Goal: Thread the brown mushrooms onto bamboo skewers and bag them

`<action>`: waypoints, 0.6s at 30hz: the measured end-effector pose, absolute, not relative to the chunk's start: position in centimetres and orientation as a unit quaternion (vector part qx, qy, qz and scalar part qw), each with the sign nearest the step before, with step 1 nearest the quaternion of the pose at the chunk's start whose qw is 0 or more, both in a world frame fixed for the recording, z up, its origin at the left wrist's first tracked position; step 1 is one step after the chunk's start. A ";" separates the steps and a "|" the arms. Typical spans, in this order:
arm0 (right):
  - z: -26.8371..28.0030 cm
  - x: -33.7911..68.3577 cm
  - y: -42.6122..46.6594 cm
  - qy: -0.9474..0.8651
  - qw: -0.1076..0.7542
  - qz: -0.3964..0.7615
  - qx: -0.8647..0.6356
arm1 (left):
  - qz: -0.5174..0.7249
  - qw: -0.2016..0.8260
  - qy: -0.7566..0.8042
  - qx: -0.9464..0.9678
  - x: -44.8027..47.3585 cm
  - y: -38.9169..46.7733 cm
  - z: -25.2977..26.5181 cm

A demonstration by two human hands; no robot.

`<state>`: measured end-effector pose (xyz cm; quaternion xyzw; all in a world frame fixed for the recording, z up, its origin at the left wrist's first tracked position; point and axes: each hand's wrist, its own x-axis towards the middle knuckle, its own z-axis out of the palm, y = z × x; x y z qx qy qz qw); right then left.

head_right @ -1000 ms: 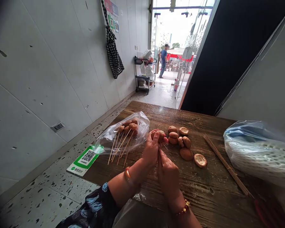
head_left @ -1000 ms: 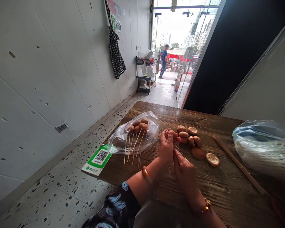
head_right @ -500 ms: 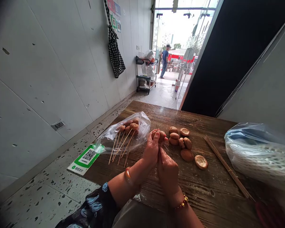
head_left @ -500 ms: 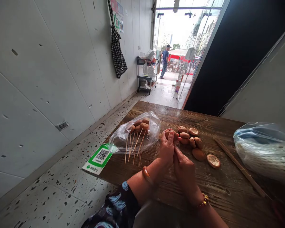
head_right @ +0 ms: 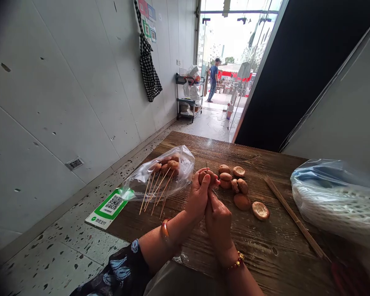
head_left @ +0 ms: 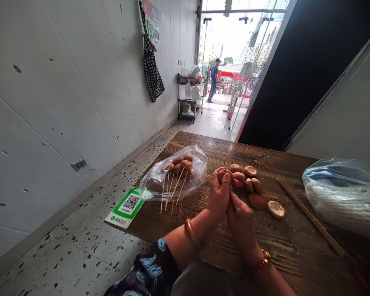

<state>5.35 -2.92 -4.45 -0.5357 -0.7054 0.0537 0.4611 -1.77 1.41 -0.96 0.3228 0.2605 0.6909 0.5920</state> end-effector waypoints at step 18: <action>-3.2 6.3 -4.6 -0.724 0.376 0.056 -0.576 | 0.654 0.658 0.260 0.269 -2.9 2.5 -0.8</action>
